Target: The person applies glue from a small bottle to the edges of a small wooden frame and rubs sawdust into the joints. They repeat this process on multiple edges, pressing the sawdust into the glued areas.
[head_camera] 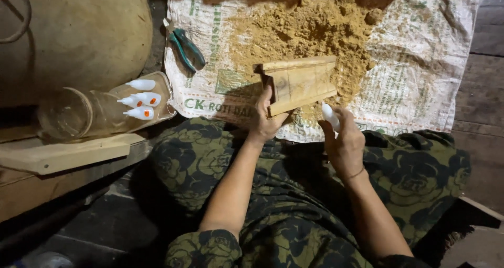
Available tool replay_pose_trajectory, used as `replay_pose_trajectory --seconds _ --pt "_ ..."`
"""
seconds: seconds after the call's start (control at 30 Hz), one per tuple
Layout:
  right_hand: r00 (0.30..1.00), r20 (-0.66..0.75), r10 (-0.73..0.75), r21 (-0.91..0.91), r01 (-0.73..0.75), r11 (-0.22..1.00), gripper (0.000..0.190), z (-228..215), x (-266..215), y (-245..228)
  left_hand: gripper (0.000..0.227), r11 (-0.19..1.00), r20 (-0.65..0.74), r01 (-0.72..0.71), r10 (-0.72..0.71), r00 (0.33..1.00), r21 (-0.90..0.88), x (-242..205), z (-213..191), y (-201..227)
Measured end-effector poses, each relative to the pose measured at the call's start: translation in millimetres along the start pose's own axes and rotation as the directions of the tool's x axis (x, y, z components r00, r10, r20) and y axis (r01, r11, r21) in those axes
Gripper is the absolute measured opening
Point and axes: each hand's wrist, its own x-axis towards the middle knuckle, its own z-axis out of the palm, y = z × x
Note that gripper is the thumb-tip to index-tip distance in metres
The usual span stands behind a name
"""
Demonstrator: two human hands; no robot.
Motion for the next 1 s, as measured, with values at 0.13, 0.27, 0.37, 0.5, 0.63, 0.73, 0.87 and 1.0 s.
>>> replay_pose_trajectory --seconds 0.13,0.27,0.37,0.5,0.63,0.73,0.87,1.0 --pt "0.99 -0.049 -0.131 0.058 0.133 0.989 0.035 3.3 3.0 -8.0 0.083 0.994 -0.065 -0.101 0.103 0.993 0.037 -6.7 2.4 -30.8" --pt "0.979 0.013 -0.201 0.272 0.19 0.943 0.033 29.3 -4.1 -15.2 0.078 0.999 -0.044 -0.011 0.013 0.999 0.052 -12.8 -3.0 -30.9" --pt "0.965 0.067 -0.255 0.361 0.215 0.907 0.029 36.9 -5.1 -43.1 0.086 0.992 -0.027 0.017 -0.014 1.0 0.129 -12.8 -10.2 -33.3" --pt "0.941 0.162 -0.297 0.345 0.228 0.911 0.03 10.2 20.0 -91.6 0.094 0.992 0.02 0.012 -0.015 1.0 0.129 -11.6 -31.6 -82.0" --pt "0.928 0.208 -0.309 0.371 0.218 0.903 0.044 16.1 17.0 -86.4 0.092 0.971 0.045 -0.131 0.124 0.991 0.199 -14.4 -36.0 -121.2" --pt "0.948 0.202 -0.246 0.473 0.125 0.872 0.037 24.4 9.8 -68.2 0.092 0.986 0.013 -0.123 0.122 0.992 0.109 -14.3 -32.7 -85.4" --pt "0.994 0.017 -0.107 0.253 0.099 0.962 0.034 15.3 1.7 -22.7 0.084 0.995 -0.015 0.08 -0.081 0.997 -0.054 2.1 5.9 12.4" --pt "0.997 -0.065 -0.04 0.088 0.046 0.995 0.041 -15.6 12.1 -30.3 0.092 0.993 -0.029 0.08 -0.082 0.996 -0.085 -0.2 -3.5 -10.8"
